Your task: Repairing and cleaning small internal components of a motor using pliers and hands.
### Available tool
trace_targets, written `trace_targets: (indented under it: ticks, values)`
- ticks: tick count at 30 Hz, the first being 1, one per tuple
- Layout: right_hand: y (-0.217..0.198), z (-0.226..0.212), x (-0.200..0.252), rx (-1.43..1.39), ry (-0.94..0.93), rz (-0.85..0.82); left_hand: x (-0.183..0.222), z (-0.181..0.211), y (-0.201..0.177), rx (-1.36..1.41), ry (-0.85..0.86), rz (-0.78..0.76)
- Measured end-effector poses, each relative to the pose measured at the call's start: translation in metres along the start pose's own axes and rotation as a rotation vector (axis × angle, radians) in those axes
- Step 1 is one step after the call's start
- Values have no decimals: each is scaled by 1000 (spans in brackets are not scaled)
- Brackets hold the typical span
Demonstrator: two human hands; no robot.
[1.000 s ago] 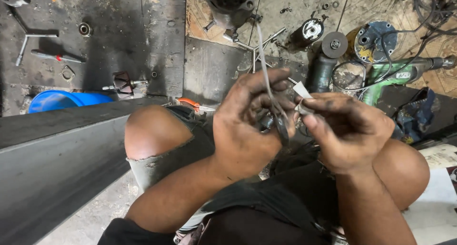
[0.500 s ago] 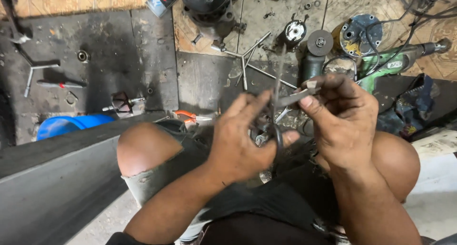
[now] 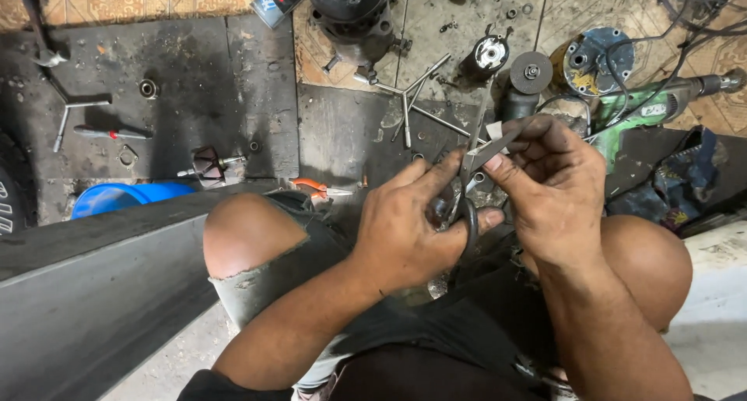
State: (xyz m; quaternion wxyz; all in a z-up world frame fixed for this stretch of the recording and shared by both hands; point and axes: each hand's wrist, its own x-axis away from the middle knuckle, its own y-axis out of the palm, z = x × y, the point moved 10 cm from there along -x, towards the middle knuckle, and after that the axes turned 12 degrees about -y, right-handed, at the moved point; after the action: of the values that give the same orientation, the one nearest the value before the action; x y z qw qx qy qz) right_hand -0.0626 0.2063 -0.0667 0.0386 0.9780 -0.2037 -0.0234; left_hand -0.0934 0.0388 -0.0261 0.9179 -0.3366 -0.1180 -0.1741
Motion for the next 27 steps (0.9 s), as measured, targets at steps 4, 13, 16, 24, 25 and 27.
trace_targets:
  ticks: [4,13,16,24,25,27]
  values:
    - [1,0,0,65,-20,-57,-5,-6,5,-136,-147,-191]
    - [-1,-6,1,82,-41,-62,1,-12,21,-84,-80,-212]
    - [2,-9,-1,51,-46,-71,-2,-11,21,-115,-53,-187]
    - [6,-6,4,66,-8,-144,-4,-8,13,-194,-102,-195]
    - [7,-9,4,101,-26,-154,-3,-6,12,-165,-61,-144]
    - [10,-10,4,134,-44,-165,-1,-5,11,-137,-20,-93]
